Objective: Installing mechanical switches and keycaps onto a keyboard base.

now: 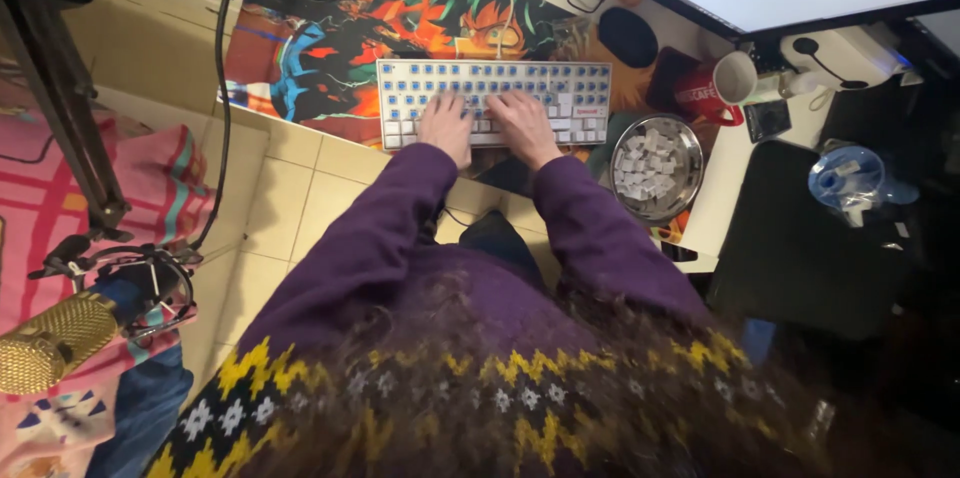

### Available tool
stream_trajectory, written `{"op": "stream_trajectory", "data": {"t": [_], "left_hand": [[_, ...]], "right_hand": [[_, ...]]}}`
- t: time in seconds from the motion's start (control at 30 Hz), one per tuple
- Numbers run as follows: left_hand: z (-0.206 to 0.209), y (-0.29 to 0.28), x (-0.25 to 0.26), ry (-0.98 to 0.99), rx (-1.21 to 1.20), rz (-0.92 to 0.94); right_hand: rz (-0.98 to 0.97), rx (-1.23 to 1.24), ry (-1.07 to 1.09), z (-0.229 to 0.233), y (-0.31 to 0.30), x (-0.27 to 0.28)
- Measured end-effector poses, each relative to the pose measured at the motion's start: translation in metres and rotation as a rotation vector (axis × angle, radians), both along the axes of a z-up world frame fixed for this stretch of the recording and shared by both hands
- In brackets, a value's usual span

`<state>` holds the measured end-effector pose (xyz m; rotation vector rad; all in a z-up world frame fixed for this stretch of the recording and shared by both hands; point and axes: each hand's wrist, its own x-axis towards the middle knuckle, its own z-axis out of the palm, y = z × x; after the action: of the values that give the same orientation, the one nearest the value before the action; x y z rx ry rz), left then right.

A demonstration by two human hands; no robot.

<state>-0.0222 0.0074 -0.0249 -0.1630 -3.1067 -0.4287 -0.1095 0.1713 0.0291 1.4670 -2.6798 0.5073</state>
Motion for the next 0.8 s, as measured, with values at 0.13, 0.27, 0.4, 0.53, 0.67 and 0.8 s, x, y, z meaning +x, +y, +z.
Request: {"op": "stream_trajectory", "data": {"t": [0.13,0.27,0.4,0.53,0.67,0.8], "left_hand": [[0.019,0.003,-0.011,-0.058,-0.128,-0.040],[0.025,0.000,-0.025,-0.125,-0.183,-0.054],[0.032,0.002,-0.028,-0.156,-0.178,-0.047],[0.037,0.001,-0.029,-0.120,-0.066,-0.027],[0.142,0.000,-0.020,0.047,0.673,0.124],[0.208,0.015,-0.016,0.125,1.187,0.119]], "right_hand": [[-0.004,-0.011,0.038,0.002,0.001,0.001],[-0.068,-0.159,0.147,0.043,-0.010,-0.018],[-0.301,-0.599,-0.221,0.145,-0.012,-0.041],[-0.317,-0.932,-0.756,0.136,0.015,-0.039],[-0.342,-1.049,-1.051,0.123,0.032,-0.008],[-0.335,-1.066,-1.089,0.108,0.043,0.012]]}}
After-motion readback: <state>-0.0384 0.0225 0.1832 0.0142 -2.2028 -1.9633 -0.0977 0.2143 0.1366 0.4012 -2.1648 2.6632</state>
